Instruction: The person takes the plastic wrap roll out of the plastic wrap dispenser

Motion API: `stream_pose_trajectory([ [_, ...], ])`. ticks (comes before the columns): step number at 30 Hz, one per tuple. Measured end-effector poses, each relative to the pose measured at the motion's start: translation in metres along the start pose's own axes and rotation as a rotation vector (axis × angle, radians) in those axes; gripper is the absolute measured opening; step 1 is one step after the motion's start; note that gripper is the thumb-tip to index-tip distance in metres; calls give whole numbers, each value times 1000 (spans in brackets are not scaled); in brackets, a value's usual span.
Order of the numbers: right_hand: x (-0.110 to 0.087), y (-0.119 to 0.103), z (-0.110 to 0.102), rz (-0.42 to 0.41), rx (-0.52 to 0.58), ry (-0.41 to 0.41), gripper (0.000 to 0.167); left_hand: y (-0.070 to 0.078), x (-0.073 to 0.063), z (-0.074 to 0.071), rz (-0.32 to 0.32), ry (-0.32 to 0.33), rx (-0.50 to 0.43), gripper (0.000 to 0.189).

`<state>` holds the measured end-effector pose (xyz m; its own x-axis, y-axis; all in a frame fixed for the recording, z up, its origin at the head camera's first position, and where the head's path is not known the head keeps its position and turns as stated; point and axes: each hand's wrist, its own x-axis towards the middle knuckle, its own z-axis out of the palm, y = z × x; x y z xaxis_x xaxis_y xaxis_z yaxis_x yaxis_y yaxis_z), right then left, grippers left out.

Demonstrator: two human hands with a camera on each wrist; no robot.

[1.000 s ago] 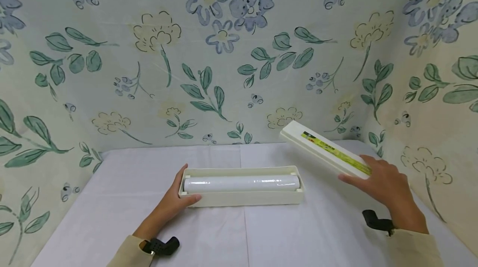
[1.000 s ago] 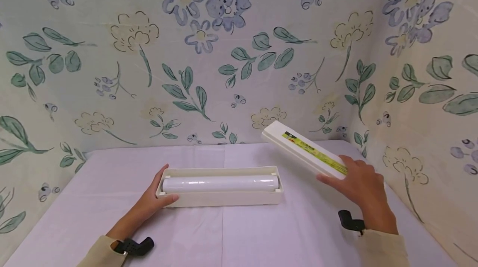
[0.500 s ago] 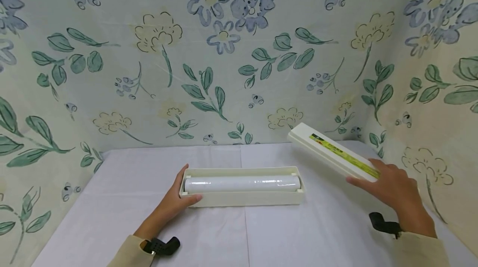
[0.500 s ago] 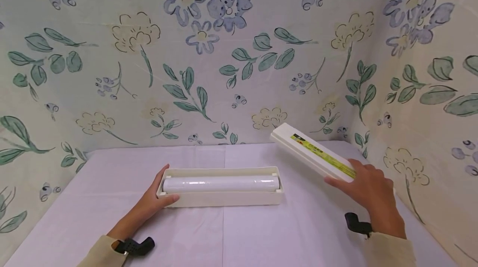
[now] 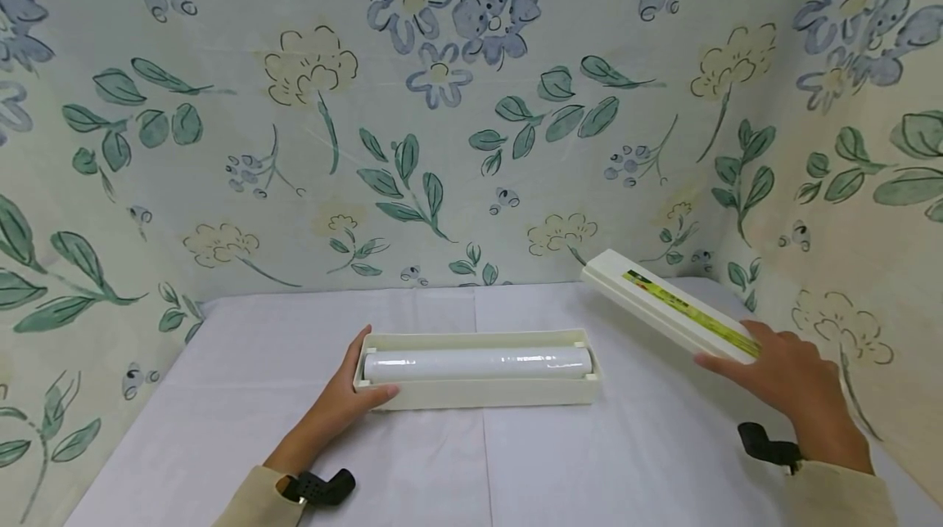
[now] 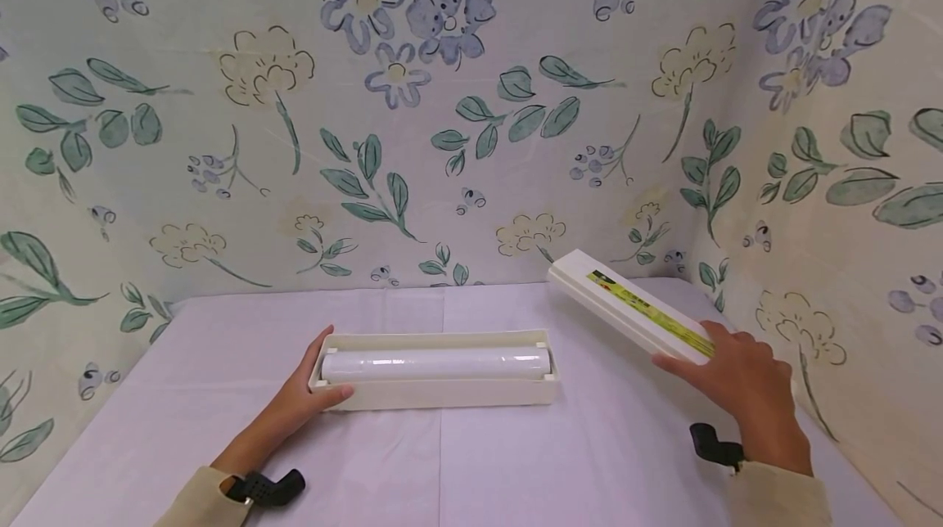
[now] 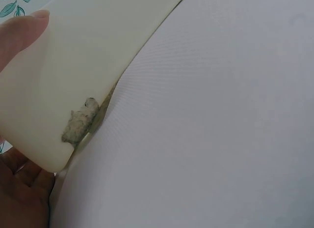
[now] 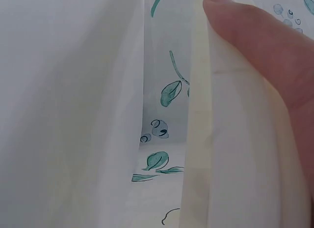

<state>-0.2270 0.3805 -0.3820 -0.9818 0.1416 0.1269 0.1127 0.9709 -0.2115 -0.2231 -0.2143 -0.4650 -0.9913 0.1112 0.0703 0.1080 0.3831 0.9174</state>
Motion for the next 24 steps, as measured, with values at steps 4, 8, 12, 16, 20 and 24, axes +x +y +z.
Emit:
stream_pose_trajectory([
  [4,-1,2,-1,8,-5,-14,119,0,0,0,0,0,-1,105],
  [8,-2,4,-1,13,-11,-25,118,0,0,0,0,-1,2,105],
  [12,-2,6,0,26,-27,-37,118,0,0,0,2,-1,8,105],
  [16,-1,7,0,46,-49,-36,120,1,0,0,3,-1,8,105],
  [20,0,7,2,59,-57,-42,121,1,0,0,0,0,3,105],
  [24,0,8,2,64,-57,-47,123,1,0,1,0,-1,8,106],
])
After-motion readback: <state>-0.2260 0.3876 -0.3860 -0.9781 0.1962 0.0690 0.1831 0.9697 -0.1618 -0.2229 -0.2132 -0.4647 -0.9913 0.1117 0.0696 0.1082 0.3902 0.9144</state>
